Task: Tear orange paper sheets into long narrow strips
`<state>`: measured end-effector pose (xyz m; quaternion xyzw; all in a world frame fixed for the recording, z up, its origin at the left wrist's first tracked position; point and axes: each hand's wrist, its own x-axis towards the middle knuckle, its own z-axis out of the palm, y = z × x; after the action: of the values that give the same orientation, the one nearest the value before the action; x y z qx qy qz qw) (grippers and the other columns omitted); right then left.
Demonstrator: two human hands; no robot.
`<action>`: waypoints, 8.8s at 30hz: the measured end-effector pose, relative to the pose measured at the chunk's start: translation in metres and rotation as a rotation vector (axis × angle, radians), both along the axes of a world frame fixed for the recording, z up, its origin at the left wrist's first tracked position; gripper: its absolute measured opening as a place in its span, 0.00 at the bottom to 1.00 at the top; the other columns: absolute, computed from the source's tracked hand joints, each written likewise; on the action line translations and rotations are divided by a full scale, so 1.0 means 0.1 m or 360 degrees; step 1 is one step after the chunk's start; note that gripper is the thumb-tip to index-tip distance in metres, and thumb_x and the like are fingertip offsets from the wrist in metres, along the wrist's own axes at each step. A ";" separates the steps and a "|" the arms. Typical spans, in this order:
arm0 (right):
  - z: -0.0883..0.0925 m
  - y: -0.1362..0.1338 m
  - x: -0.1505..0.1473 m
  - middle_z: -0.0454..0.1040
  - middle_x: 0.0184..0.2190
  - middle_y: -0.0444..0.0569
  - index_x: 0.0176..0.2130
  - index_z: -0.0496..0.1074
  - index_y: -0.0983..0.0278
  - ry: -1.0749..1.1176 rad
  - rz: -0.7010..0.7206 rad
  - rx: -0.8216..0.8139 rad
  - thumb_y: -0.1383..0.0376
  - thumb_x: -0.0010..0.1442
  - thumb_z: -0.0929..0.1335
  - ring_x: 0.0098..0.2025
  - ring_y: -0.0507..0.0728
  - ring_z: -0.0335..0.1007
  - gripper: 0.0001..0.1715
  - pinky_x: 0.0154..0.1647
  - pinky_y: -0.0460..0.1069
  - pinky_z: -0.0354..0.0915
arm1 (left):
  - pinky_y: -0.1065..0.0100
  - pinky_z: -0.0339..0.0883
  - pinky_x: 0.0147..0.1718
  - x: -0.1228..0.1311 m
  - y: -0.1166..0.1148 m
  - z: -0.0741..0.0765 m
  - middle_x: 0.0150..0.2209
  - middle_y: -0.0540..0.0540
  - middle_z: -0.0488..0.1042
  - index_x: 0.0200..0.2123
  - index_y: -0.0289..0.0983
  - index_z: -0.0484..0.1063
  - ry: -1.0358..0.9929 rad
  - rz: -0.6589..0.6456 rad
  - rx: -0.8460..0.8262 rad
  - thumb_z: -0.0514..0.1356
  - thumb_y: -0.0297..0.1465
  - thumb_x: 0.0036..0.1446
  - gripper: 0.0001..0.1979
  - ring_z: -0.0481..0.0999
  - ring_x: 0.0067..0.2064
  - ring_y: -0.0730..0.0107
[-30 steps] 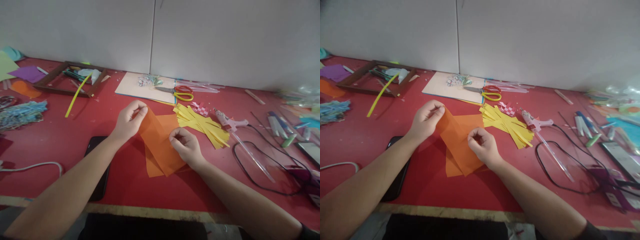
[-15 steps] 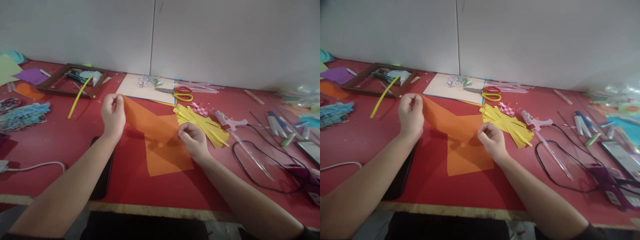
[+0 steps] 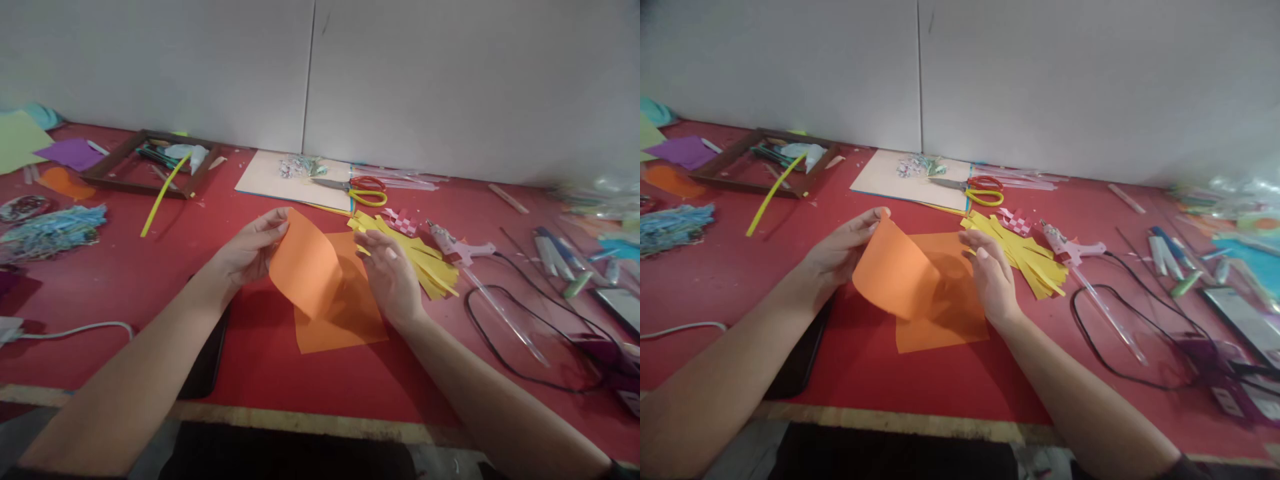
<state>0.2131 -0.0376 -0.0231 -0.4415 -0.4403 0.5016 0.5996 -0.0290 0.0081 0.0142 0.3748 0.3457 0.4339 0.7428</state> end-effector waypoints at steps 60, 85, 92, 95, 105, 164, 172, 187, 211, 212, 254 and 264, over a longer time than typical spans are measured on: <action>0.06 -0.10 -0.05 0.79 0.28 0.42 0.31 0.73 0.61 0.0474 0.0666 -0.0835 0.61 0.46 0.79 0.29 0.53 0.75 0.16 0.34 0.49 0.70 | 0.73 0.64 0.34 0.14 -0.05 -0.09 0.31 0.51 0.72 0.32 0.35 0.71 0.0445 -0.0446 0.0520 0.72 0.43 0.49 0.19 0.70 0.32 0.76; 0.01 -0.14 -0.05 0.79 0.34 0.47 0.34 0.79 0.61 -0.0371 0.0454 -0.0333 0.55 0.51 0.77 0.35 0.54 0.73 0.15 0.41 0.51 0.69 | 0.69 0.63 0.39 0.13 -0.10 -0.03 0.35 0.49 0.74 0.37 0.37 0.74 0.0980 -0.0976 0.0729 0.58 0.46 0.62 0.17 0.70 0.37 0.69; 0.05 -0.14 -0.05 0.78 0.28 0.45 0.29 0.79 0.62 -0.0504 0.0538 -0.0286 0.56 0.52 0.77 0.30 0.53 0.71 0.12 0.37 0.50 0.67 | 0.68 0.65 0.39 0.15 -0.12 -0.08 0.36 0.48 0.76 0.38 0.37 0.72 0.0826 -0.1026 0.0529 0.65 0.43 0.56 0.16 0.73 0.37 0.69; 0.06 -0.15 -0.09 0.77 0.27 0.45 0.28 0.78 0.62 -0.0487 0.0519 -0.0294 0.55 0.52 0.77 0.30 0.52 0.70 0.13 0.36 0.49 0.66 | 0.69 0.64 0.36 0.15 -0.12 -0.07 0.34 0.49 0.75 0.38 0.37 0.72 0.0856 -0.1033 0.0552 0.64 0.43 0.57 0.15 0.72 0.35 0.71; 0.11 -0.16 -0.11 0.76 0.26 0.44 0.28 0.79 0.62 -0.0481 0.0665 -0.0277 0.57 0.52 0.76 0.29 0.52 0.69 0.11 0.36 0.50 0.66 | 0.72 0.59 0.32 0.13 -0.09 -0.04 0.32 0.51 0.70 0.36 0.37 0.72 0.0799 -0.1159 0.0638 0.62 0.38 0.59 0.09 0.66 0.32 0.74; 0.01 -0.14 -0.11 0.79 0.27 0.45 0.28 0.79 0.60 -0.0604 -0.0059 -0.0074 0.53 0.52 0.76 0.30 0.55 0.74 0.13 0.33 0.50 0.70 | 0.68 0.63 0.38 0.18 -0.07 -0.04 0.31 0.51 0.71 0.32 0.36 0.70 0.0881 -0.0563 0.0601 0.62 0.42 0.57 0.14 0.68 0.33 0.72; 0.02 -0.15 -0.11 0.80 0.29 0.46 0.29 0.79 0.59 -0.0671 -0.0059 -0.0042 0.53 0.54 0.75 0.31 0.56 0.74 0.13 0.34 0.51 0.70 | 0.68 0.64 0.39 0.18 -0.07 -0.04 0.32 0.51 0.71 0.33 0.36 0.70 0.0903 -0.0546 0.0577 0.61 0.44 0.58 0.15 0.70 0.34 0.72; 0.01 -0.12 -0.13 0.84 0.37 0.49 0.34 0.79 0.59 -0.0031 0.0098 -0.0490 0.53 0.48 0.78 0.37 0.61 0.81 0.16 0.38 0.55 0.77 | 0.68 0.69 0.37 0.14 -0.05 -0.12 0.37 0.48 0.75 0.50 0.40 0.69 0.0765 -0.0326 0.0411 0.66 0.46 0.55 0.24 0.77 0.35 0.70; -0.12 0.02 -0.04 0.79 0.29 0.44 0.28 0.74 0.59 -0.0223 -0.0269 -0.0246 0.51 0.48 0.78 0.33 0.57 0.76 0.18 0.34 0.52 0.73 | 0.60 0.70 0.53 0.14 -0.06 -0.12 0.45 0.43 0.83 0.42 0.38 0.82 0.1104 -0.0257 0.0874 0.65 0.38 0.57 0.13 0.79 0.50 0.59; -0.12 0.02 -0.04 0.79 0.29 0.44 0.28 0.74 0.59 -0.0234 -0.0254 -0.0236 0.51 0.48 0.77 0.34 0.58 0.76 0.18 0.35 0.52 0.74 | 0.59 0.70 0.54 0.14 -0.06 -0.12 0.44 0.43 0.83 0.41 0.38 0.82 0.1128 -0.0230 0.0860 0.66 0.39 0.56 0.13 0.80 0.49 0.58; -0.14 0.04 -0.09 0.71 0.21 0.39 0.21 0.65 0.60 0.0057 -0.0329 -0.0248 0.55 0.45 0.79 0.25 0.52 0.68 0.24 0.27 0.49 0.67 | 0.58 0.65 0.60 0.20 -0.06 -0.19 0.52 0.45 0.80 0.48 0.41 0.81 0.0993 -0.0060 0.0832 0.69 0.40 0.54 0.19 0.76 0.57 0.56; -0.15 0.04 -0.08 0.62 0.15 0.35 0.17 0.56 0.61 0.0053 -0.0413 -0.0170 0.56 0.44 0.80 0.20 0.48 0.61 0.32 0.24 0.47 0.65 | 0.59 0.69 0.58 0.19 -0.04 -0.19 0.53 0.45 0.79 0.48 0.41 0.81 0.0964 -0.0036 0.0763 0.69 0.41 0.53 0.19 0.75 0.58 0.55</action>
<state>0.2055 -0.0337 -0.0379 -0.5177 -0.3422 0.4498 0.6423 -0.0099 0.0038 -0.0047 0.6528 0.4342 0.3636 0.5032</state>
